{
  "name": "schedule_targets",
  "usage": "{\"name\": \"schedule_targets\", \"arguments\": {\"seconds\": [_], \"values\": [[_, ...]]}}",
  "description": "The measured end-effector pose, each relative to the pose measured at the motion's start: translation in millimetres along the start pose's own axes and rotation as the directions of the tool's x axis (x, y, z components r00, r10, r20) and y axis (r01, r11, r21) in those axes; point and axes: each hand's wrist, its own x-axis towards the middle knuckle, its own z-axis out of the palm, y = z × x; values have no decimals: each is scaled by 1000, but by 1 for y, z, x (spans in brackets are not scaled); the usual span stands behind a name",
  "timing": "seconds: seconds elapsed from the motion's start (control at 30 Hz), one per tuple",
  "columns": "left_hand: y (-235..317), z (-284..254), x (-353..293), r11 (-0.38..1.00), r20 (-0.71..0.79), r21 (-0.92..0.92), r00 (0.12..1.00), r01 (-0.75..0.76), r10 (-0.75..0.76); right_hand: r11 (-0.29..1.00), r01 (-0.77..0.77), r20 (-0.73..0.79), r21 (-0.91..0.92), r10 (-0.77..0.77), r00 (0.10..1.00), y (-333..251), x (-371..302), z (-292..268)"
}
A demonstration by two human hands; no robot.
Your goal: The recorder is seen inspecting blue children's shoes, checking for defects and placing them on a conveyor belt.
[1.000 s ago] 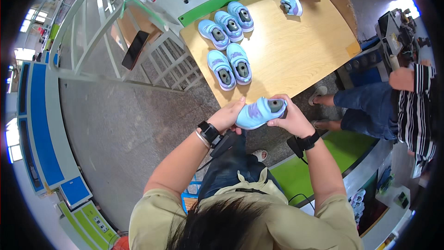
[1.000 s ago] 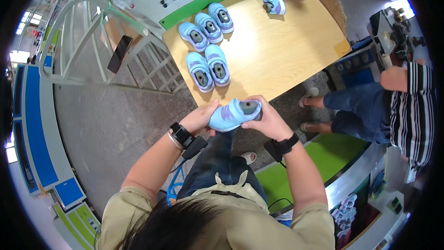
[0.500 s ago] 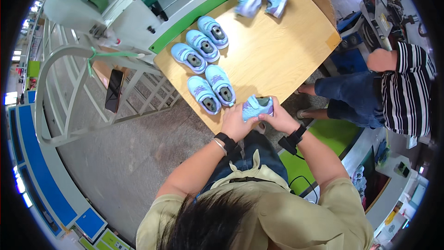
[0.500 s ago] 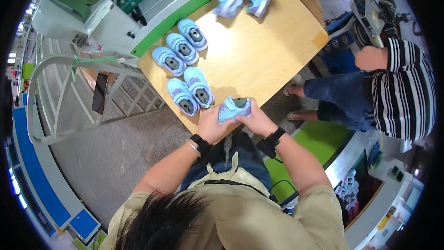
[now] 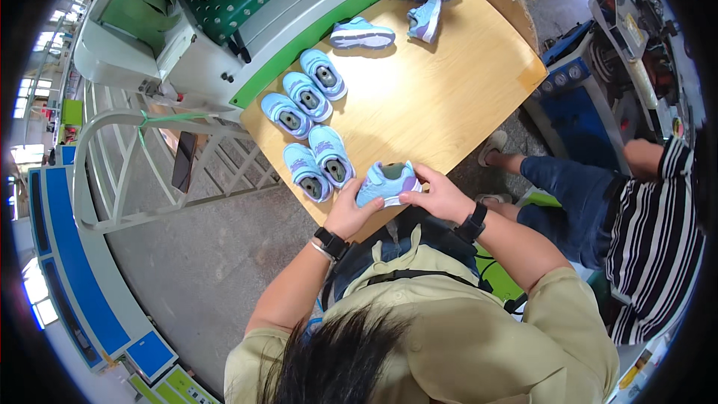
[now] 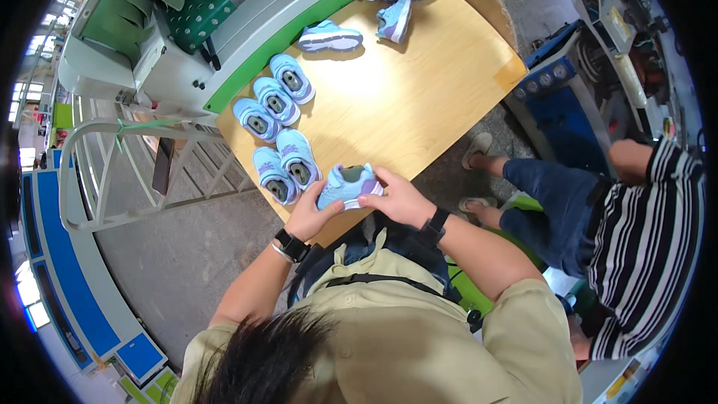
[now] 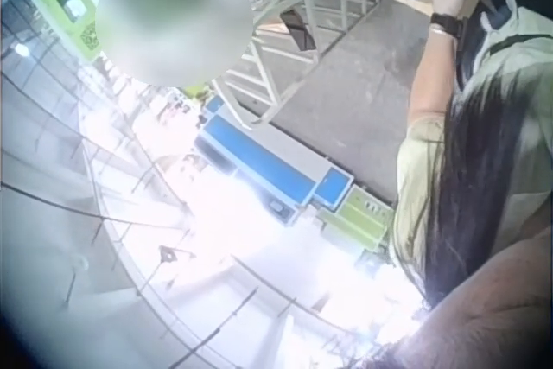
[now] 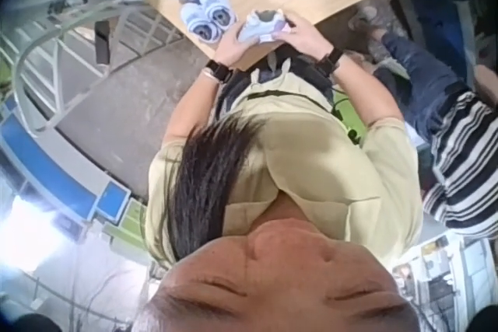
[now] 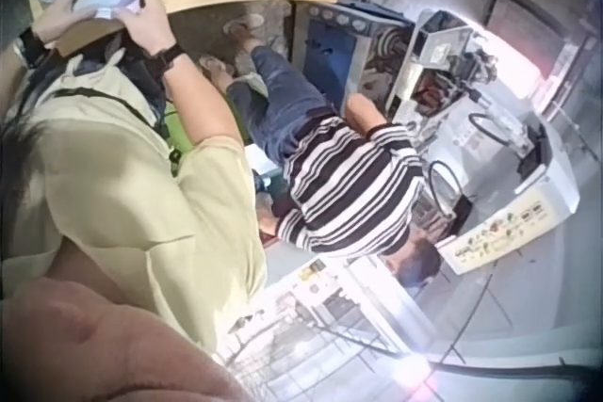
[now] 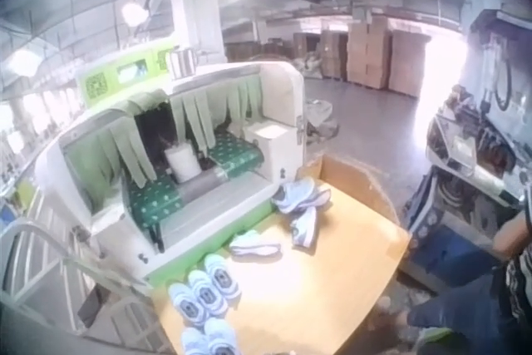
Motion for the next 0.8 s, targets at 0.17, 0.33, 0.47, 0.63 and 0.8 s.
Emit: {"name": "schedule_targets", "arguments": {"seconds": [0.17, 0.33, 0.47, 0.63, 0.8], "values": [[39, -6, -4, 979, 3, -206, 1000, 14, -14, 950, 102, -23, 296, -100, 995, -49, -14, -20], [92, -8, 0, 941, -230, -54, 922, -333, 313, 832, 50, 36, 553, -84, 996, -95, -27, -27], [128, -18, -3, 864, -354, 181, 788, -471, 503, 825, 210, 69, 525, -287, 955, -122, -32, -31], [148, -38, 0, 448, -264, 715, 386, -537, 884, 725, -83, 350, 684, -226, 909, -146, -30, -47], [148, -50, -7, 303, -132, 785, 332, -541, 934, 830, -25, 411, 556, -249, 877, -145, -27, -59]]}}
